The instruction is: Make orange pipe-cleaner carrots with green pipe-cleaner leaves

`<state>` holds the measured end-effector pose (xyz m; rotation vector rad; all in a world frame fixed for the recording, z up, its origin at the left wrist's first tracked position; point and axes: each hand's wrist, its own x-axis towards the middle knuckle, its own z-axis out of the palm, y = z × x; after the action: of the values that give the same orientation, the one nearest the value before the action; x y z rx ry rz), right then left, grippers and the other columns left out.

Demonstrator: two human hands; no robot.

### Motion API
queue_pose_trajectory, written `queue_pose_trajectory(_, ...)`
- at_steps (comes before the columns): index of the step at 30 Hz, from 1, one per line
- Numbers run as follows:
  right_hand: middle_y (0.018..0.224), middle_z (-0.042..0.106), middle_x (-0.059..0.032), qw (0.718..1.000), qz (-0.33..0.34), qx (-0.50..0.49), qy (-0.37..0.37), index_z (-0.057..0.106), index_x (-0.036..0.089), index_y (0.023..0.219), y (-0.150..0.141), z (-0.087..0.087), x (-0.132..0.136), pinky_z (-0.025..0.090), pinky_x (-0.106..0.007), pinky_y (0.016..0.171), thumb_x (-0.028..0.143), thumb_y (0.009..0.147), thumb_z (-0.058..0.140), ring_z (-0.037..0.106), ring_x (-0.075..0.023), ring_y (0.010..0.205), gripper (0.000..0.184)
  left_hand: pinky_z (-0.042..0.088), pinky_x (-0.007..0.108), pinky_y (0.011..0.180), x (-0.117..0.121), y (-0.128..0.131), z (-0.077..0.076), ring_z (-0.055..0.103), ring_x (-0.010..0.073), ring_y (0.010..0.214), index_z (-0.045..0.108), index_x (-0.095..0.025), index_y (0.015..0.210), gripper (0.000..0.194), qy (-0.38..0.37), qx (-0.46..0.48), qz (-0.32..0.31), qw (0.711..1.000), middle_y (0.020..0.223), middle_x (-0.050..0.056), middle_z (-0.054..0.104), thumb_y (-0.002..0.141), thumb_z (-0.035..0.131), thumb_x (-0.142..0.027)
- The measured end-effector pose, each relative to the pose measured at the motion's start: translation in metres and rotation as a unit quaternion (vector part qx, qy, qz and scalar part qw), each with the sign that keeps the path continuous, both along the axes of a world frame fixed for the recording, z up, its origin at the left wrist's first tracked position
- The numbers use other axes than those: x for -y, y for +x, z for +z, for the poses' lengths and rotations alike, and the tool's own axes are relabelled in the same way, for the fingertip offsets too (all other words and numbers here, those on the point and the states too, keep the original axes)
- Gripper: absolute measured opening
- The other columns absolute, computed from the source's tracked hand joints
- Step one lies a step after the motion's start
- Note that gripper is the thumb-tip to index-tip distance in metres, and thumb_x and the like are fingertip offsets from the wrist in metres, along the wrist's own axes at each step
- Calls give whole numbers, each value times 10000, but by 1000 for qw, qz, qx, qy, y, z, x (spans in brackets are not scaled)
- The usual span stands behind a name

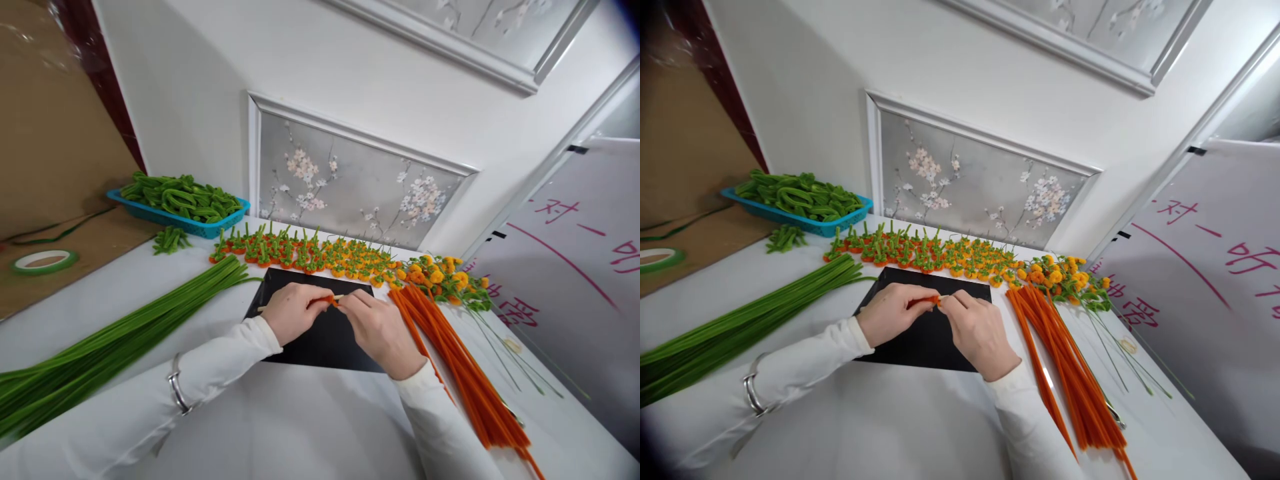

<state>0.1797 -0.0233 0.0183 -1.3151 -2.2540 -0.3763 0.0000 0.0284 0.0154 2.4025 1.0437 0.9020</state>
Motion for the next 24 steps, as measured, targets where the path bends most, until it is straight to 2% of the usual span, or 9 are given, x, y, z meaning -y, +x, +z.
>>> queue_pose_trajectory(6, 862, 625, -40, 987, 38, -149, -36, 622, 208, 860, 5, -3, -8, 424, -218, 660, 256, 925, 432, 592, -133, 750, 207, 397, 216, 648, 5, 2, 1, 635, 160, 762, 701, -255, 911, 207, 31, -64, -37, 997, 811, -3, 708, 850, 503, -252)
queue_pose_trajectory(9, 807, 607, -26, 975, 60, -203, -70, 624, 201, 830, 8, -5, -12, 420, -221, 667, 249, 905, 465, 570, -131, 732, 182, 382, 205, 624, 8, 3, 5, 620, 142, 723, 705, -243, 876, 207, 38, -80, -59, 994, 796, -4, 692, 850, 501, -221)
queue_pose_trajectory(12, 692, 562, 2, 959, 71, -238, -136, 606, 185, 774, 13, -6, -16, 385, -222, 597, 272, 902, 463, 512, -118, 644, 211, 378, 199, 605, 10, 5, 8, 598, 127, 665, 713, -221, 795, 190, 34, -74, -70, 994, 726, -5, 670, 827, 528, -193)
queue_pose_trajectory(16, 546, 430, 37, 913, 98, -297, -263, 508, 169, 622, 19, -6, -19, 295, -213, 476, 388, 907, 426, 379, -85, 504, 369, 426, 194, 643, 9, 6, 5, 621, 132, 712, 722, -199, 851, 179, -19, 5, -96, 995, 787, 8, 699, 785, 564, -148)
queue_pose_trajectory(20, 578, 447, 37, 842, 149, -367, -365, 500, 163, 686, 17, -6, -17, 287, -206, 447, 448, 907, 400, 361, -67, 463, 374, 486, 212, 715, 6, 7, 0, 655, 155, 787, 706, -143, 939, 212, -119, 118, -89, 982, 880, 41, 724, 763, 590, -165)
queue_pose_trajectory(22, 632, 465, 29, 829, 167, -381, -374, 517, 161, 759, 15, -6, -15, 297, -204, 449, 445, 907, 401, 372, -65, 472, 340, 495, 223, 733, 5, 7, 1, 655, 166, 805, 707, -122, 927, 209, -131, 148, -71, 978, 880, 49, 725, 762, 601, -195)
queue_pose_trajectory(24, 666, 471, 23, 834, 174, -377, -364, 526, 166, 804, 13, -7, -13, 303, -204, 454, 430, 912, 397, 374, -66, 485, 313, 496, 223, 720, 5, 7, 2, 648, 161, 787, 709, -123, 940, 222, -125, 154, -66, 978, 879, 44, 723, 771, 595, -210)
